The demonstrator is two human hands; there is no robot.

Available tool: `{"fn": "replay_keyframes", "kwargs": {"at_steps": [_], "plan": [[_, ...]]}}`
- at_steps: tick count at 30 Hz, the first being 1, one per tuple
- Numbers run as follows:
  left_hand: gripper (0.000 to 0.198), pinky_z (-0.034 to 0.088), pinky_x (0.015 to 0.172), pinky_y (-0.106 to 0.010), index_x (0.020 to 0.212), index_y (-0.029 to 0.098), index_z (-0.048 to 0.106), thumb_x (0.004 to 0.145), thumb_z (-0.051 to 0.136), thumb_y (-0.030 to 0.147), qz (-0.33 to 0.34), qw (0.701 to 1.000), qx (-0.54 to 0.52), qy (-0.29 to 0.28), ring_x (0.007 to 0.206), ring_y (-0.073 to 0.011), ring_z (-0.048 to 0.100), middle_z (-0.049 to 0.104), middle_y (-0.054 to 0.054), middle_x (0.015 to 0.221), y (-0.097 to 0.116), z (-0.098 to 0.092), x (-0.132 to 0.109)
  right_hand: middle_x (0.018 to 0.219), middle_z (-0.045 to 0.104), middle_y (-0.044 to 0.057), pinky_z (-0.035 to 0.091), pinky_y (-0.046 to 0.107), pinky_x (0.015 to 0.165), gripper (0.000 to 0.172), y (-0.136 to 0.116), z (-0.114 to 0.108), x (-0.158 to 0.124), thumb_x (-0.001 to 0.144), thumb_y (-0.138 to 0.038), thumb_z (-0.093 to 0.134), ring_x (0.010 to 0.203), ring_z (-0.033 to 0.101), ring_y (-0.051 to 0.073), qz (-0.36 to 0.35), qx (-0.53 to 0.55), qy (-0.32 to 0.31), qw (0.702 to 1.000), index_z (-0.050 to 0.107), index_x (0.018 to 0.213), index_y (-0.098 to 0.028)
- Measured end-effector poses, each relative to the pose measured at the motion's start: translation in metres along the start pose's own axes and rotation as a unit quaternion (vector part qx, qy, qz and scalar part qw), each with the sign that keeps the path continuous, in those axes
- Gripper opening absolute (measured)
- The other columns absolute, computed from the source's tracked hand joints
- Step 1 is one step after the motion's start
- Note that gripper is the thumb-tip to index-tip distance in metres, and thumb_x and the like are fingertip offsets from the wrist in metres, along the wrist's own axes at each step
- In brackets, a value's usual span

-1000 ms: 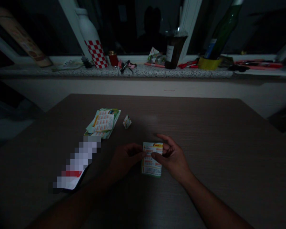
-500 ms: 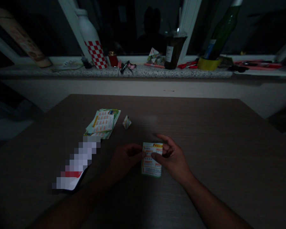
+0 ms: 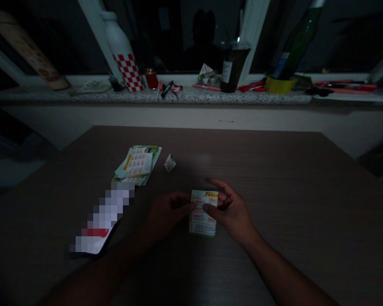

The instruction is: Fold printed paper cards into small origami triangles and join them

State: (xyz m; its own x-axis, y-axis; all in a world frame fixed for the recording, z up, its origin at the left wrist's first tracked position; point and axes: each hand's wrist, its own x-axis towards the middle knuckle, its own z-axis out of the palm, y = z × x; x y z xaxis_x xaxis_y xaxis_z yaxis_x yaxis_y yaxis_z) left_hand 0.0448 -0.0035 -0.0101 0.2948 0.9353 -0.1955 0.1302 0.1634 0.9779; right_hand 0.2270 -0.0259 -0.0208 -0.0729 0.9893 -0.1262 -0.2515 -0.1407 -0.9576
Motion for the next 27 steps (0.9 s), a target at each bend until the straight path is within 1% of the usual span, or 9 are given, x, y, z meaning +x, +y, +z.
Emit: {"fn": "replay_keyframes", "kwargs": {"at_steps": [5,10,17,22,27], "plan": [[0.017,0.051,0.067,-0.026,0.083,0.015,0.069,0.073,0.071,0.029,0.01,1.0,0.004,-0.005,0.076,-0.0179,0.067,0.072,-0.004,0.082,0.0011,-0.0005,0.0,0.084,0.076,0.001,0.057,0.033,0.068,0.063,-0.0013,0.0001,0.0006,0.068,-0.02,0.079,0.072,0.071,0.018,0.003,0.003,-0.003,1.0,0.047,0.122,-0.026],[0.019,0.05,0.068,-0.027,0.085,0.015,0.069,0.073,0.072,0.029,0.003,1.0,-0.008,-0.003,0.077,-0.0181,0.067,0.072,-0.005,0.083,0.0008,0.0004,-0.0003,0.086,0.076,0.002,0.057,0.034,0.069,0.063,0.0002,-0.0009,0.0003,0.069,-0.02,0.078,0.075,0.071,0.019,0.0,0.003,-0.008,1.0,0.047,0.124,-0.026],[0.017,0.05,0.068,-0.026,0.082,0.015,0.069,0.073,0.072,0.029,0.014,1.0,-0.006,-0.002,0.075,-0.0175,0.066,0.072,-0.004,0.081,-0.0017,0.0002,0.0003,0.085,0.076,0.002,0.057,0.035,0.07,0.063,0.0007,-0.0004,0.0007,0.067,-0.022,0.079,0.074,0.072,0.02,0.001,-0.007,0.003,1.0,0.048,0.122,-0.026],[0.017,0.051,0.067,-0.027,0.082,0.015,0.069,0.071,0.073,0.028,-0.003,1.0,-0.004,0.009,0.075,-0.0183,0.067,0.073,-0.005,0.081,0.0007,0.0007,0.0003,0.085,0.076,0.002,0.057,0.037,0.069,0.063,0.0002,-0.0004,0.0008,0.067,-0.022,0.079,0.074,0.072,0.021,-0.001,-0.012,0.002,1.0,0.048,0.122,-0.026],[0.019,0.051,0.068,-0.027,0.083,0.015,0.07,0.072,0.072,0.03,0.002,1.0,-0.007,-0.001,0.076,-0.0187,0.067,0.072,-0.005,0.082,0.0016,0.0004,-0.0001,0.087,0.076,0.003,0.057,0.037,0.07,0.063,0.0,-0.0007,0.0013,0.068,-0.022,0.079,0.075,0.072,0.021,-0.006,-0.018,0.002,1.0,0.048,0.123,-0.026]]}}
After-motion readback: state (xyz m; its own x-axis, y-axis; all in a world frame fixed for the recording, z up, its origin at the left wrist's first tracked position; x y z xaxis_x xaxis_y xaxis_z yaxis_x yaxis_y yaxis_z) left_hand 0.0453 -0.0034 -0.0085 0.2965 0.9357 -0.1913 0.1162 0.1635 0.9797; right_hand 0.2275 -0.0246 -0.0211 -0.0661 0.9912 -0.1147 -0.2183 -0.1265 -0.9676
